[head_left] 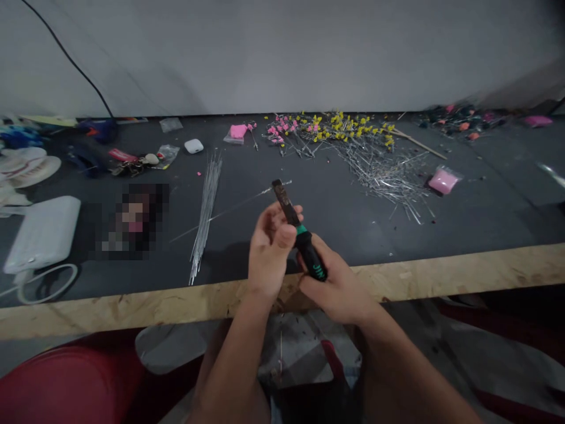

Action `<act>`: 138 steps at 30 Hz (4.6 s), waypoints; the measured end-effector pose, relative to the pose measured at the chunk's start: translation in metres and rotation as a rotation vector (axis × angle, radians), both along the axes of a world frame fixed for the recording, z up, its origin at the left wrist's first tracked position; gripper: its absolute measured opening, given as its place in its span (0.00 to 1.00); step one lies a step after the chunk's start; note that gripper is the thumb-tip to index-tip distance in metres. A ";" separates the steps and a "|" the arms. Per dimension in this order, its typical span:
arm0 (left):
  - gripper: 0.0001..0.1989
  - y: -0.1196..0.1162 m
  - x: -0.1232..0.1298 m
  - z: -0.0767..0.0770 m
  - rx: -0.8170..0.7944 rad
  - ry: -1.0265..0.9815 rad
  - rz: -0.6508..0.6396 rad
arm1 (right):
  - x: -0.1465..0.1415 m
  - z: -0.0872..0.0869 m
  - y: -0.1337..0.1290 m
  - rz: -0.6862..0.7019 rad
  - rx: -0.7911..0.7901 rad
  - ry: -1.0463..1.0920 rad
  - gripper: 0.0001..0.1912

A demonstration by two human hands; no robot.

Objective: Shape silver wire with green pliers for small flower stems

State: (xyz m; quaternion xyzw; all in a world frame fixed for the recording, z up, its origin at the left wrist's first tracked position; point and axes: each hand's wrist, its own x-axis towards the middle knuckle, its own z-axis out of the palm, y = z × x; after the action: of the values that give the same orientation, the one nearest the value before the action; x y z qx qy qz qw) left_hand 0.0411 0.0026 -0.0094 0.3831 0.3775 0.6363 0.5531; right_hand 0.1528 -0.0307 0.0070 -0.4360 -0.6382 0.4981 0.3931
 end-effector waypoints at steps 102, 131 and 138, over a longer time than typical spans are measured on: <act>0.05 -0.010 -0.009 -0.005 -0.017 0.047 0.033 | -0.008 -0.017 0.019 -0.488 0.019 0.241 0.08; 0.04 -0.008 -0.002 -0.003 -0.001 0.126 0.051 | -0.003 -0.013 0.021 -0.554 0.077 0.193 0.09; 0.05 -0.009 0.001 -0.002 0.073 0.122 0.084 | -0.004 -0.016 0.022 -0.542 0.095 0.250 0.08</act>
State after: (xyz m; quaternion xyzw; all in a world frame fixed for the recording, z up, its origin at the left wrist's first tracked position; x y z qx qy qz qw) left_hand 0.0416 -0.0068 -0.0116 0.4248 0.4027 0.6477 0.4877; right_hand 0.1487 -0.0091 -0.0086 -0.5068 -0.4676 0.3947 0.6072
